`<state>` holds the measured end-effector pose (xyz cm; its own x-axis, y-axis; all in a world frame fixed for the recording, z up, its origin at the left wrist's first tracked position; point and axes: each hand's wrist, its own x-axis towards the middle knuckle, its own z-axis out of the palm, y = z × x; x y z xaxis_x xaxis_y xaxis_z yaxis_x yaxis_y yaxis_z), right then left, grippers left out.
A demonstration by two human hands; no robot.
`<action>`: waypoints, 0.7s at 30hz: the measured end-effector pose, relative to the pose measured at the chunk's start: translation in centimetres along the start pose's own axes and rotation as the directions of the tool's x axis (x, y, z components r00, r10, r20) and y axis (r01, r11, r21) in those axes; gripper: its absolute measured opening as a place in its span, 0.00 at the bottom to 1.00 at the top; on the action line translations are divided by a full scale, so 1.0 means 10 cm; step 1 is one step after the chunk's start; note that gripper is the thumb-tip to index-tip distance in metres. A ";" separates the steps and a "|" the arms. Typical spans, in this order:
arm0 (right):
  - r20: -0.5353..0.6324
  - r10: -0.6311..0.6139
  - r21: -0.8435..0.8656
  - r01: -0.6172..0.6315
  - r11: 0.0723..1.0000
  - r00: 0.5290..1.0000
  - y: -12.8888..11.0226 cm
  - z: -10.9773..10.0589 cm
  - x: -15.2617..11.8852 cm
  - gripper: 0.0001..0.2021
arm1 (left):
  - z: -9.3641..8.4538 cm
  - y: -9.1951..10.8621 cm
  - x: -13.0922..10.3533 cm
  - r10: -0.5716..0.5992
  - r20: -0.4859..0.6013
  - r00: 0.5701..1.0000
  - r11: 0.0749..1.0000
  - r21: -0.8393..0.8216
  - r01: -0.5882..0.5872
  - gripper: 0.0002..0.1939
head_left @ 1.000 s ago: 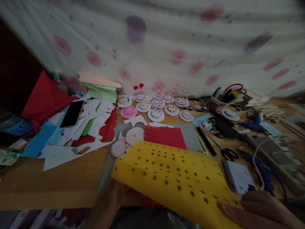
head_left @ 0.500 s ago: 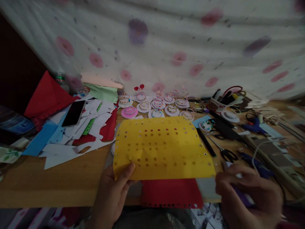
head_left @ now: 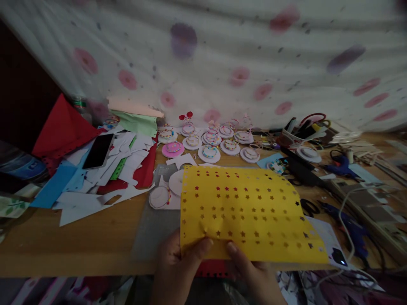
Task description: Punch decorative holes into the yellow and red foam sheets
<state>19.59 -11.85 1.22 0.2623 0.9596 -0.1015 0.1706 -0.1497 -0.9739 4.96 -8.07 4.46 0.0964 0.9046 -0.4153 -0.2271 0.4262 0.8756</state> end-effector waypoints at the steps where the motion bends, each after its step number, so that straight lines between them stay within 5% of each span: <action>1: -0.017 0.014 0.004 -0.014 1.000 1.000 -0.01 -0.01 0.00 0.22 | 0.01 0.02 -0.01 -0.012 0.007 1.000 1.000 -0.015 0.012 0.15; 8: -0.002 0.006 0.023 -0.006 1.000 1.000 -0.07 -0.02 -0.03 0.25 | 0.06 0.11 0.00 -0.024 0.011 1.000 1.000 0.018 0.023 0.15; 11: 0.010 0.030 0.048 -0.030 0.998 1.000 -0.11 -0.02 -0.02 0.25 | -0.04 0.10 0.04 -0.087 0.136 0.987 0.996 0.046 0.082 0.17; 15: -0.025 0.056 0.077 -0.054 0.996 0.998 -0.11 -0.02 0.00 0.23 | -0.17 -0.02 0.10 -0.235 0.331 0.914 0.970 0.147 0.196 0.21; 21: 0.002 0.163 0.115 -0.162 0.980 0.987 -0.05 0.12 -0.10 0.22 | -0.13 -0.10 0.02 -0.213 0.163 0.963 0.958 0.228 0.173 0.20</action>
<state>18.16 -12.44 1.55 0.2845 0.9228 -0.2596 0.0156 -0.2753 -0.9612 3.94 -8.31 3.11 0.2991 0.7825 -0.5460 0.0196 0.5671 0.8234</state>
